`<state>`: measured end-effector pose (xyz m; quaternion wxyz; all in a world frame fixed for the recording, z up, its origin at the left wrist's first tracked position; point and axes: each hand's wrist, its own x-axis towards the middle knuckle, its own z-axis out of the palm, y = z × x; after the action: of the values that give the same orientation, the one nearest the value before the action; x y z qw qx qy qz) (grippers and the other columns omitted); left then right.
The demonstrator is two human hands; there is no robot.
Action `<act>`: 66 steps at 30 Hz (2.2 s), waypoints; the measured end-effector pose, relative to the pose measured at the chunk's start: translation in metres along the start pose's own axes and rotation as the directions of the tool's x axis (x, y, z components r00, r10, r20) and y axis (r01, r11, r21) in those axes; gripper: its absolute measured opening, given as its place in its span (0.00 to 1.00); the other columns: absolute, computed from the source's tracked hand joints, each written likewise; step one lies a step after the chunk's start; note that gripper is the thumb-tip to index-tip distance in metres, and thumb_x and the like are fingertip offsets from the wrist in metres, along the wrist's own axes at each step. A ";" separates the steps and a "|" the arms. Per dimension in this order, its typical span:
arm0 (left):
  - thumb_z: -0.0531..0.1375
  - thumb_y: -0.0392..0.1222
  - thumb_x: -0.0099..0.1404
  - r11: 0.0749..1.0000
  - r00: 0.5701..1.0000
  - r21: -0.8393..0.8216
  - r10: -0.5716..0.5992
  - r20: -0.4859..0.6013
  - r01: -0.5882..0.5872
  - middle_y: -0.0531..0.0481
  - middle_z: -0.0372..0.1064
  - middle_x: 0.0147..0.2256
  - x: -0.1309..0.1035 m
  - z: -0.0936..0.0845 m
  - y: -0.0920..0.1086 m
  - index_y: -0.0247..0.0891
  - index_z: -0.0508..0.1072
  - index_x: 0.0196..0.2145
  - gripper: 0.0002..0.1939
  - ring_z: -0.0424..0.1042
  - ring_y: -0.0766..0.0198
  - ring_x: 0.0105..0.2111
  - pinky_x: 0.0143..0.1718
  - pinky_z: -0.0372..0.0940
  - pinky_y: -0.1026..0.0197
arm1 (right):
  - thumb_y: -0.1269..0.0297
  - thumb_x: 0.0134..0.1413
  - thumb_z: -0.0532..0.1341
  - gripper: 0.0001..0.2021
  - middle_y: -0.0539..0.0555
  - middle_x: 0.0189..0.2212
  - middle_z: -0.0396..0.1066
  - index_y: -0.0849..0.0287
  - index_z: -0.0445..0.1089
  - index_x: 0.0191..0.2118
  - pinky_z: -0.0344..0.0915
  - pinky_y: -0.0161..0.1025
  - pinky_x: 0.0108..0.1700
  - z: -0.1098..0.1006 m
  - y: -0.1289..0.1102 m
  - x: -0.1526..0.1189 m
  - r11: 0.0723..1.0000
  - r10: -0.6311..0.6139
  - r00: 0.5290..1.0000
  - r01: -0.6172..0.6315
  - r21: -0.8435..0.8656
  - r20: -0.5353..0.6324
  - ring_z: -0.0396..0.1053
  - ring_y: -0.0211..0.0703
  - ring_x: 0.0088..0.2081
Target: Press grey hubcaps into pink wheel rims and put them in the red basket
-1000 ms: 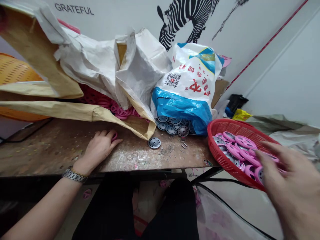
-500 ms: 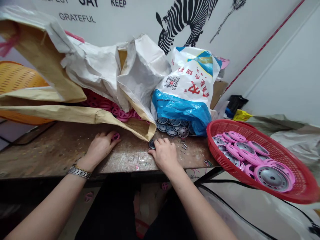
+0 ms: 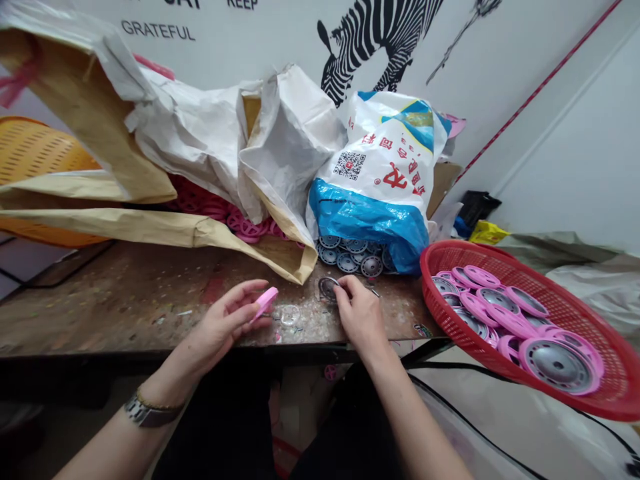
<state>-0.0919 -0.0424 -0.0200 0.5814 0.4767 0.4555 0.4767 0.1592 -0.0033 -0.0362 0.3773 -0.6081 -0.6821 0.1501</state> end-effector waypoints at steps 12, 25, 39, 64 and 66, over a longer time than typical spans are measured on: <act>0.63 0.58 0.66 0.780 0.897 -0.475 -0.246 0.366 0.408 0.41 0.77 0.39 -0.016 0.039 -0.017 0.32 0.71 0.51 0.27 0.80 0.59 0.34 0.38 0.75 0.59 | 0.48 0.46 0.72 0.17 0.53 0.39 0.78 0.57 0.72 0.29 0.64 0.38 0.46 -0.014 -0.045 -0.054 0.540 0.218 0.932 -0.363 0.759 0.291 0.71 0.45 0.43; 0.67 0.55 0.61 0.929 0.940 -0.261 -0.185 0.286 0.262 0.45 0.73 0.43 -0.025 0.046 -0.015 0.40 0.61 0.57 0.33 0.77 0.60 0.37 0.41 0.72 0.55 | 0.51 0.41 0.76 0.18 0.53 0.42 0.77 0.57 0.71 0.28 0.66 0.38 0.45 -0.011 -0.041 -0.070 0.266 0.310 0.864 -0.478 0.837 0.396 0.71 0.45 0.45; 0.61 0.59 0.67 0.923 0.925 -0.244 -0.214 0.314 0.296 0.46 0.74 0.38 -0.028 0.056 -0.029 0.37 0.71 0.52 0.25 0.78 0.64 0.31 0.34 0.74 0.62 | 0.58 0.49 0.71 0.13 0.48 0.32 0.74 0.54 0.71 0.38 0.69 0.36 0.40 0.014 -0.040 -0.084 0.580 0.313 0.947 -0.255 0.774 0.078 0.73 0.40 0.36; 0.53 0.48 0.72 0.929 0.942 0.348 0.001 0.336 -0.125 0.50 0.69 0.34 -0.035 0.066 -0.023 0.39 0.70 0.41 0.12 0.73 0.62 0.30 0.32 0.69 0.62 | 0.57 0.58 0.64 0.09 0.48 0.26 0.71 0.56 0.74 0.31 0.62 0.35 0.34 -0.006 -0.033 -0.093 0.805 0.202 0.969 -0.246 0.539 0.140 0.66 0.40 0.30; 0.56 0.45 0.70 0.917 0.932 0.384 -0.044 0.361 -0.105 0.51 0.70 0.34 -0.034 0.066 -0.019 0.39 0.70 0.45 0.09 0.73 0.61 0.30 0.32 0.69 0.61 | 0.55 0.56 0.65 0.10 0.48 0.26 0.71 0.57 0.74 0.32 0.62 0.35 0.34 -0.007 -0.032 -0.090 0.772 0.231 0.960 -0.280 0.571 0.159 0.66 0.40 0.30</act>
<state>-0.0295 -0.0853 -0.0274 0.5388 0.6713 0.4200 0.2874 0.1388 -0.0970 -0.0403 0.4954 -0.5419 -0.5275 0.4274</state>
